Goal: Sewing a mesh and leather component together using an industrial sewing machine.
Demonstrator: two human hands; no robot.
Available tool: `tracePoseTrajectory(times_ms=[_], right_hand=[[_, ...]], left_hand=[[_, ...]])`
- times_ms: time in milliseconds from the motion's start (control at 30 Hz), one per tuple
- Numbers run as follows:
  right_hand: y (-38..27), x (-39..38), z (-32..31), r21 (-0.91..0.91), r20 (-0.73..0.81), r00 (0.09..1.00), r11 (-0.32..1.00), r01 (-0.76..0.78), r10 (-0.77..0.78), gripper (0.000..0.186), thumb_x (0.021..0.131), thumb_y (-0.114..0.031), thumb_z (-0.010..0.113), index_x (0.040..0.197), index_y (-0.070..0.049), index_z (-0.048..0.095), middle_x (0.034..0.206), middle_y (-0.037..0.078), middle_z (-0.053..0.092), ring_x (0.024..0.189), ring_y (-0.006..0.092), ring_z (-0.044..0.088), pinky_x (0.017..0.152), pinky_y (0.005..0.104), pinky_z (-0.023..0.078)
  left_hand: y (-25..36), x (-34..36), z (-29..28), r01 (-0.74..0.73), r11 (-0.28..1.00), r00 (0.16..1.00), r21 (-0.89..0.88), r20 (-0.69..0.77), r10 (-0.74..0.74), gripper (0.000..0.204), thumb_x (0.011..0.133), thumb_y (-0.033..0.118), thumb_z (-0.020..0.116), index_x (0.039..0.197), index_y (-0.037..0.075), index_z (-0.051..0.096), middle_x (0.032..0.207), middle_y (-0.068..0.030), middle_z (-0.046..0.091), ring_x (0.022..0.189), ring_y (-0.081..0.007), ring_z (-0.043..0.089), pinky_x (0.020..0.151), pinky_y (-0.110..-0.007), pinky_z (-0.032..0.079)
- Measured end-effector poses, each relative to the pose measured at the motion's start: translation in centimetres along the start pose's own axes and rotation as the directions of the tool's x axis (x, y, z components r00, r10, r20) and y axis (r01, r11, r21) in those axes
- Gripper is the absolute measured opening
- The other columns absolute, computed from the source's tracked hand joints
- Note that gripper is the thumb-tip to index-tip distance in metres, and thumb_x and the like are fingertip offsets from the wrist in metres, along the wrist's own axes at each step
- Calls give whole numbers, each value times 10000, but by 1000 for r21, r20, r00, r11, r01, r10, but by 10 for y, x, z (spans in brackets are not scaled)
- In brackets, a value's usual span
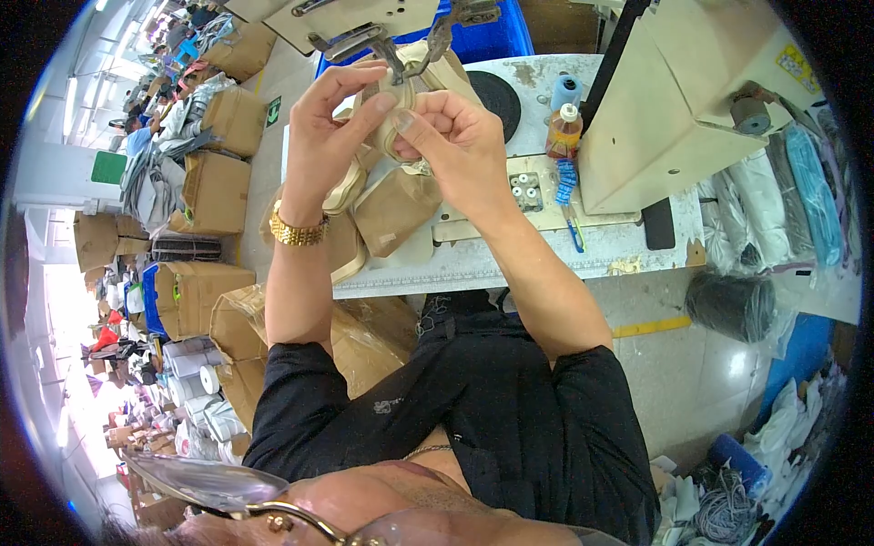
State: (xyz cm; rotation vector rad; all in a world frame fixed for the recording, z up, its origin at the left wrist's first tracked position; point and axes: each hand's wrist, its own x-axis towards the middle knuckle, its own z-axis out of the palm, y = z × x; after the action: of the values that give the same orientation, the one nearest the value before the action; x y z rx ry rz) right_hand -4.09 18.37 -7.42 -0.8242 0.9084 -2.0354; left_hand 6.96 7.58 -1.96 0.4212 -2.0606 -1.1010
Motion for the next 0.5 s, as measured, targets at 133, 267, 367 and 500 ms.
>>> tracePoseTrajectory(times_ms=[133,267,367,500], right_hand=[[-4,0,1,10,16,999,999,-31,30,176,925,-151,686,953,20,655,770,52,690,684,72,642,631,207,522],[-3,1,1,13,-9,1000,1000,-23,23,187,925,-158,687,959,23,657,763,46,685,677,67,631,623,202,509],[-3,2,2,5,-24,999,1000,-22,23,187,925,-156,686,965,25,658,757,42,682,669,65,623,617,199,501],[-5,4,2,-22,-39,999,999,-25,24,163,917,-134,688,951,22,653,754,38,679,666,60,615,609,195,489]], left_hand=[[-2,0,-2,-47,997,999,54,-22,48,252,820,105,769,1031,4,677,1084,-99,696,997,-152,656,857,-286,540],[-3,0,-2,-37,996,999,79,-27,39,249,819,123,769,1020,5,680,1012,-80,709,946,-141,659,851,-284,525],[1,4,-1,-41,988,998,148,-34,47,244,825,142,764,1012,8,683,972,-68,710,906,-133,652,828,-285,524],[-2,3,-2,-45,991,998,130,-38,51,242,826,156,763,1002,10,684,949,-62,708,880,-124,642,807,-282,520]])
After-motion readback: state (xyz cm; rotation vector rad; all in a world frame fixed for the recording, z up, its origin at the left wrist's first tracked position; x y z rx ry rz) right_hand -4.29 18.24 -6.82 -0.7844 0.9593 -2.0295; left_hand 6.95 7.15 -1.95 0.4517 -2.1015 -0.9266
